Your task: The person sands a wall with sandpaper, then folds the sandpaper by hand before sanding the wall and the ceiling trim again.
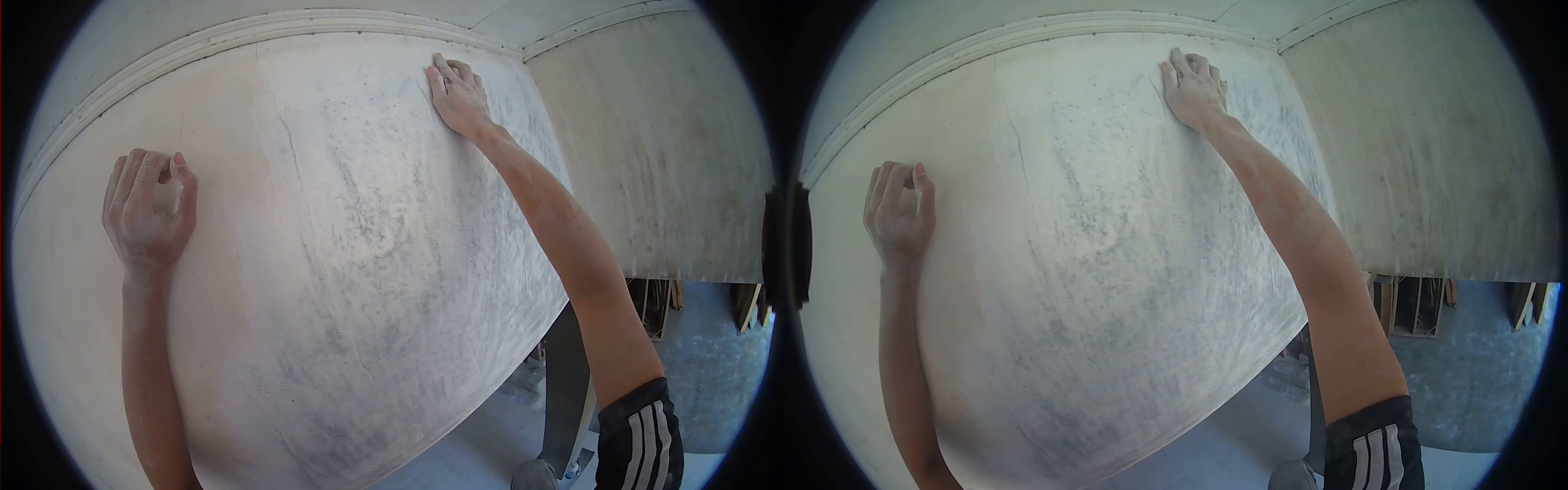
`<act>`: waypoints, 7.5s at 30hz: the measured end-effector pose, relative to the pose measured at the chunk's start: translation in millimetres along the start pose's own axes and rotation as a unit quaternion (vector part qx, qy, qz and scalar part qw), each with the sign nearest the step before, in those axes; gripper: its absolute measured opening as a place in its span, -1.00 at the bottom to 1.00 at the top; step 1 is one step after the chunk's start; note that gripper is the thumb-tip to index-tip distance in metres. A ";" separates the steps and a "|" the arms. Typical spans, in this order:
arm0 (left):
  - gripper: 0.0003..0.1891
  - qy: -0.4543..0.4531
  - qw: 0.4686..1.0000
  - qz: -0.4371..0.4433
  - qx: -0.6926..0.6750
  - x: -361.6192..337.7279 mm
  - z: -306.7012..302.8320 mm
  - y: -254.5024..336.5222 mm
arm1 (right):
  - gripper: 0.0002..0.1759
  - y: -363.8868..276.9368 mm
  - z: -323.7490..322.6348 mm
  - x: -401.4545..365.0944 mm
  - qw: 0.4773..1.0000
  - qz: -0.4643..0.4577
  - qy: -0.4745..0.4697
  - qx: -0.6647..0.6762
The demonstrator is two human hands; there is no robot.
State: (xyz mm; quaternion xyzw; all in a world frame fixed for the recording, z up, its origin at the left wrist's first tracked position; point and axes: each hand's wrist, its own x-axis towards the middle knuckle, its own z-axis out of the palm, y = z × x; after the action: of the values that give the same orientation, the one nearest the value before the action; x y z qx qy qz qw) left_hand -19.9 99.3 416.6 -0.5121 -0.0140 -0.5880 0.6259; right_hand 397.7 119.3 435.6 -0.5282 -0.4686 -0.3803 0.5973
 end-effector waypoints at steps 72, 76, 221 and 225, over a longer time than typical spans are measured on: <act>-0.63 -0.098 0.985 0.075 -0.117 -5.0 0.9 8.5 | -0.37 -45.2 -3.0 4.5 0.997 -0.006 -0.017 -0.079; -0.63 -0.102 0.984 0.073 -0.129 -3.3 2.4 12.1 | -0.36 -46.9 -20.1 25.1 0.994 0.077 -0.050 -0.052; -0.61 -0.130 0.978 0.051 -0.154 -38.2 -32.9 22.6 | -0.37 60.6 -0.3 -51.5 0.999 -0.014 -0.014 0.039; -0.64 -0.193 0.957 0.012 -0.217 -69.1 -71.0 41.6 | -0.32 104.4 3.6 -113.9 0.997 -0.040 -0.010 0.067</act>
State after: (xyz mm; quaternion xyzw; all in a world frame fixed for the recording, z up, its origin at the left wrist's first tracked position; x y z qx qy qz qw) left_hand -51.4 93.5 314.1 -0.7396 0.0001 -0.4592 0.4921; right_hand 465.3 134.1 297.5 -0.4713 -0.5201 -0.3664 0.6108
